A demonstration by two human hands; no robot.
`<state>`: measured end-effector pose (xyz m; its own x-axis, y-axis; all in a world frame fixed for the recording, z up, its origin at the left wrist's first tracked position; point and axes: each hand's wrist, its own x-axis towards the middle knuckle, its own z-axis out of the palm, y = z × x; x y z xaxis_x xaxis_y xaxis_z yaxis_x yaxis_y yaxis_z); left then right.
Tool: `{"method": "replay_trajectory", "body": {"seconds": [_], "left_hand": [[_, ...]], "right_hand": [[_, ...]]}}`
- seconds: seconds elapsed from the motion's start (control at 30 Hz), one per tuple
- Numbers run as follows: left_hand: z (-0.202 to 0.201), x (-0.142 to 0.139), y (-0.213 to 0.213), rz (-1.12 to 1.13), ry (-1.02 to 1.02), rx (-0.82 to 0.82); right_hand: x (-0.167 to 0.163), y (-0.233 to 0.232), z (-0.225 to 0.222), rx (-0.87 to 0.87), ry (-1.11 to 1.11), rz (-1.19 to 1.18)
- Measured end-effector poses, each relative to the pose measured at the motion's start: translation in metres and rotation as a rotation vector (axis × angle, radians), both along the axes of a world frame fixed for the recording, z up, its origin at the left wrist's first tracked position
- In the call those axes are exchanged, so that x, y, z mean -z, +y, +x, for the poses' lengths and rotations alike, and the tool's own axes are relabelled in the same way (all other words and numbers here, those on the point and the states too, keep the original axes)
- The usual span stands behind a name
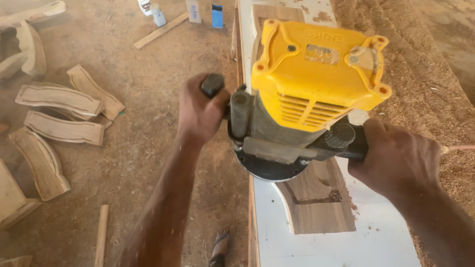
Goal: The person uses a yellow handheld router to carve a decorative pattern into a piece of wood clamped to a workbench. The person guides the router along the wood surface, creating grooves and removing material while sawdust accumulates.
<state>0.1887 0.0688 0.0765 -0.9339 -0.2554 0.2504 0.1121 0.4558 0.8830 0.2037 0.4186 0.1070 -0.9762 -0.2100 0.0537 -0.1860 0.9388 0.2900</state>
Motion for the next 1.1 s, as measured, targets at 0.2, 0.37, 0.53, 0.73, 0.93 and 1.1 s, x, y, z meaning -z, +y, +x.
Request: {"method": "replay_trajectory", "body": {"seconds": [0.2, 0.37, 0.53, 0.73, 0.93, 1.1], "left_hand": [[0.027, -0.002, 0.021, 0.022, -0.022, -0.15], [0.022, 0.011, 0.028, 0.077, -0.024, -0.132], [0.006, 0.008, 0.025, 0.073, -0.026, -0.069], [-0.005, -0.011, 0.026, 0.127, 0.039, 0.045], [-0.006, -0.026, 0.019, 0.106, 0.02, 0.133], [-0.008, -0.029, 0.012, 0.159, -0.003, 0.175]], "right_hand": [[0.006, 0.021, -0.015, -0.136, 0.031, -0.054], [0.01, 0.03, -0.014, -0.199, 0.105, 0.029], [0.005, 0.027, -0.001, -0.042, 0.059, 0.104], [-0.006, 0.016, 0.028, 0.055, 0.08, 0.062], [-0.013, 0.005, 0.045, 0.108, 0.104, -0.016], [-0.013, -0.002, 0.054, 0.13, 0.128, -0.034]]}}
